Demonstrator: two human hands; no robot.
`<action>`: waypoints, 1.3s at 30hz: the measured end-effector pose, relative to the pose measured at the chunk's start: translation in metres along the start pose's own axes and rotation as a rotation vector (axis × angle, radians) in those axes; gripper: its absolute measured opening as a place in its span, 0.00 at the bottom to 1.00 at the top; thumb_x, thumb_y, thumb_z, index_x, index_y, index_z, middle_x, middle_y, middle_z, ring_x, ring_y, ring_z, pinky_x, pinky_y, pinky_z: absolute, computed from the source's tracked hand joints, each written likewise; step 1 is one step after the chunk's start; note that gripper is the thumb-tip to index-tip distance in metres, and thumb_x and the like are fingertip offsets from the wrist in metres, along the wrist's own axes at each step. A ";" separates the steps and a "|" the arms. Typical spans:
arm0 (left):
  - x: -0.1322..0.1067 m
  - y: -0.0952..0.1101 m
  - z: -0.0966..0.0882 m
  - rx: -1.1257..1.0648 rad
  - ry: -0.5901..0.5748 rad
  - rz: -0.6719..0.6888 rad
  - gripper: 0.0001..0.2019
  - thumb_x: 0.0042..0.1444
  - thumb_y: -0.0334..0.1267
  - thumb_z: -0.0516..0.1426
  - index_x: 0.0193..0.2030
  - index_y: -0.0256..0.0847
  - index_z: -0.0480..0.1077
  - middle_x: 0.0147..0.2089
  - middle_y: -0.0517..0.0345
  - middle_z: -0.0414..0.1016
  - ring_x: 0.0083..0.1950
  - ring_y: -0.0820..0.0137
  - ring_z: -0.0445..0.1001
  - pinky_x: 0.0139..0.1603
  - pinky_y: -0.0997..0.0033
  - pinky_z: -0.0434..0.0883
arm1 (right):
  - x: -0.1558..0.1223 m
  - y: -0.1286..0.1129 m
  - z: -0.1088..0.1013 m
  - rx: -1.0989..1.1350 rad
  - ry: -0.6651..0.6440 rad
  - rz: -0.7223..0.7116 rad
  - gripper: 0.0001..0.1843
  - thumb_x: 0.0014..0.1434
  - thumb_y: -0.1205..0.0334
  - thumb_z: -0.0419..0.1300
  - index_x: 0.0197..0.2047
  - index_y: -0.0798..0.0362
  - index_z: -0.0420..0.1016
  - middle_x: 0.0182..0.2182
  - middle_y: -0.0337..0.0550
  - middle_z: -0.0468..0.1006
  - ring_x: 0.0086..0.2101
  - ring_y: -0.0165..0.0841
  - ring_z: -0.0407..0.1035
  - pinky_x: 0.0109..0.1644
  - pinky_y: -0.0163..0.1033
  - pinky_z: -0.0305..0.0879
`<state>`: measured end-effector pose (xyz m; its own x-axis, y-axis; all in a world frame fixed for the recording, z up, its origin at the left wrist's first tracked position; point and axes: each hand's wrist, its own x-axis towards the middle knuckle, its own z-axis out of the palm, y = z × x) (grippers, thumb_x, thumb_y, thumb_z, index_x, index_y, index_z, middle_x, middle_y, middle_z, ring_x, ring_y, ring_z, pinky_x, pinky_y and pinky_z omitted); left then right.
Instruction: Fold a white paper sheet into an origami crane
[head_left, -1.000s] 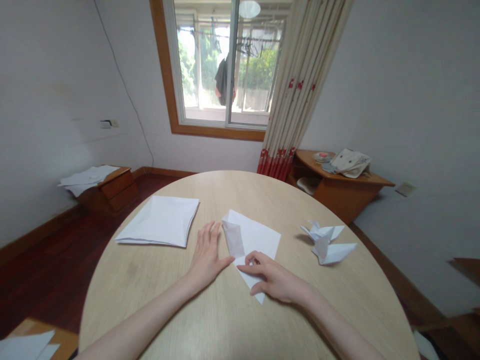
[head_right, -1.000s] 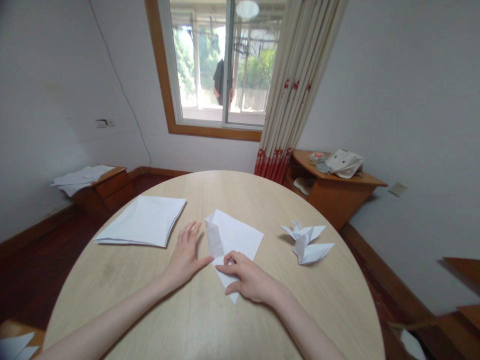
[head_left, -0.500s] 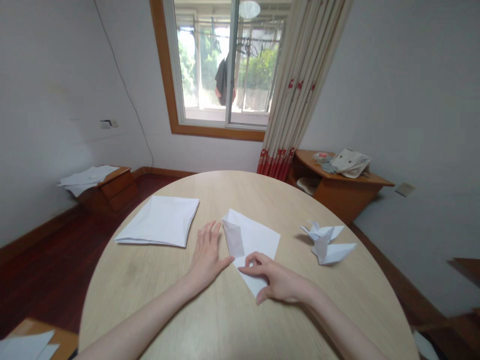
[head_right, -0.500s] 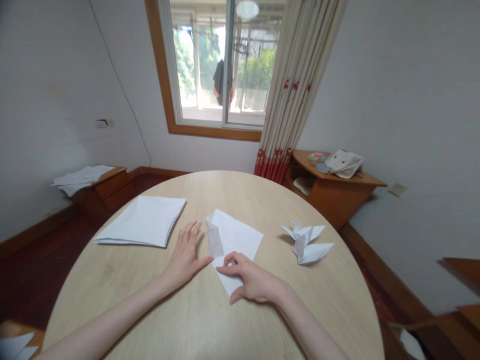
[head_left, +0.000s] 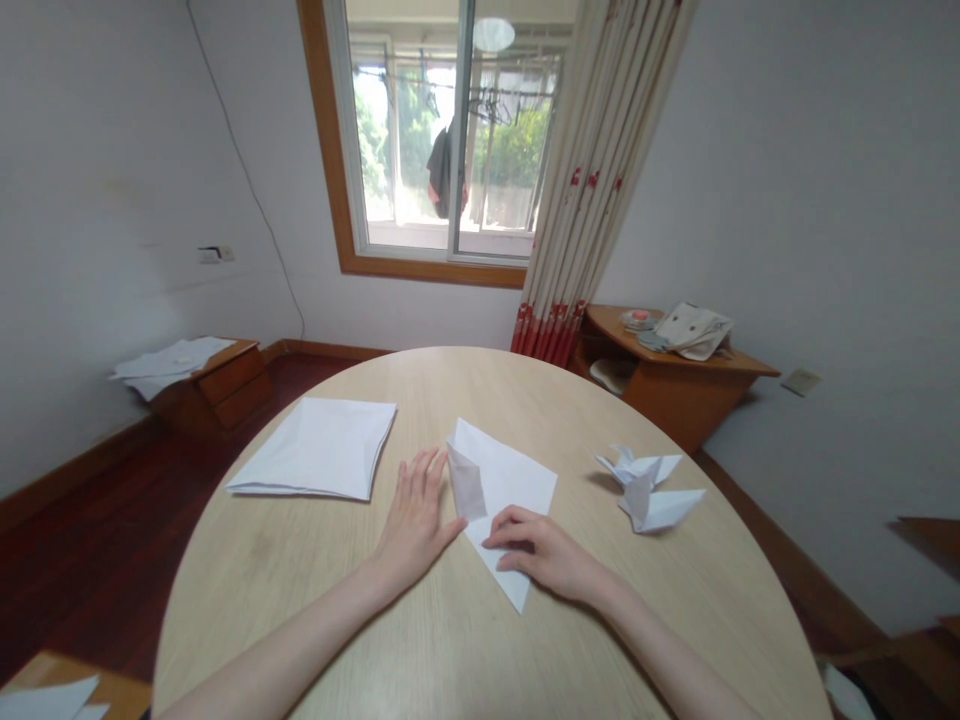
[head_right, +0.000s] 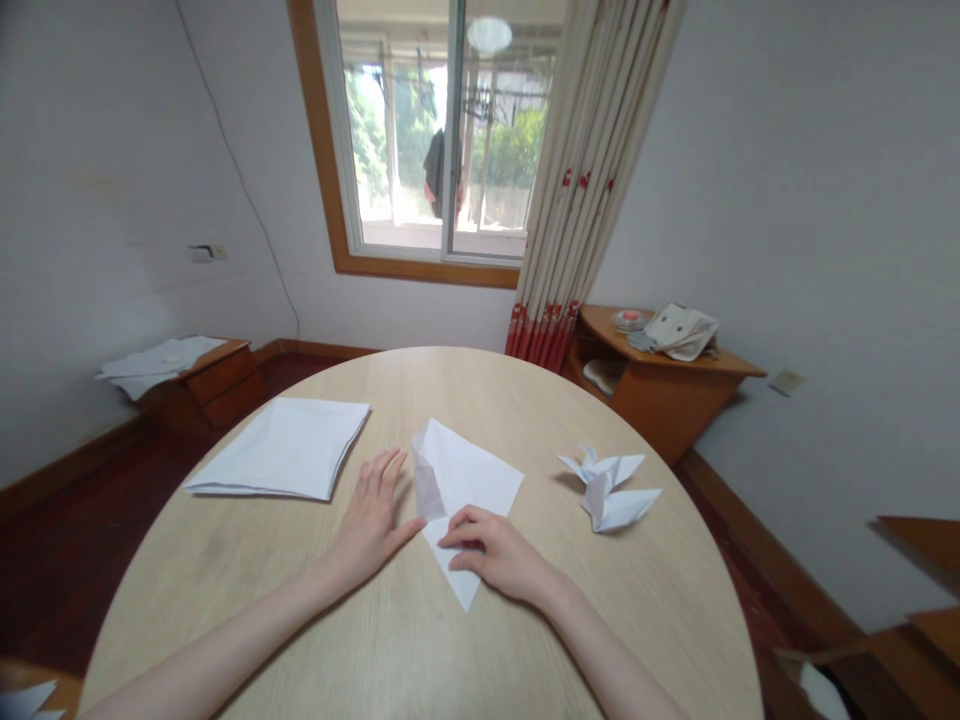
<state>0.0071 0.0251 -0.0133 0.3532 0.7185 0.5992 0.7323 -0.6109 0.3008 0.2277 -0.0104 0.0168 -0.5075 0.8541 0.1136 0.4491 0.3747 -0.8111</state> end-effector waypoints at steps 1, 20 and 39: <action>0.000 0.000 0.000 0.004 0.004 0.001 0.42 0.55 0.38 0.59 0.69 0.42 0.37 0.66 0.39 0.53 0.69 0.51 0.50 0.66 0.40 0.49 | 0.000 0.001 0.001 -0.012 0.024 -0.003 0.07 0.56 0.60 0.63 0.38 0.49 0.81 0.39 0.43 0.74 0.40 0.35 0.70 0.46 0.41 0.66; -0.001 0.009 -0.008 0.331 0.080 0.441 0.32 0.58 0.26 0.56 0.67 0.51 0.53 0.69 0.49 0.51 0.72 0.54 0.42 0.69 0.44 0.45 | 0.002 0.019 0.004 -0.121 0.067 -0.011 0.28 0.53 0.66 0.65 0.57 0.51 0.69 0.59 0.51 0.63 0.60 0.43 0.55 0.65 0.57 0.49; 0.009 0.011 -0.023 0.171 0.045 0.487 0.12 0.62 0.29 0.48 0.47 0.33 0.70 0.53 0.43 0.74 0.61 0.59 0.66 0.67 0.52 0.56 | -0.001 0.012 0.000 -0.181 0.014 -0.097 0.19 0.64 0.55 0.56 0.57 0.49 0.71 0.56 0.50 0.69 0.56 0.41 0.59 0.62 0.55 0.53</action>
<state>0.0052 0.0171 0.0130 0.6543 0.3472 0.6718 0.5752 -0.8053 -0.1440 0.2336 -0.0065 0.0066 -0.5454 0.8151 0.1952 0.5239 0.5133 -0.6798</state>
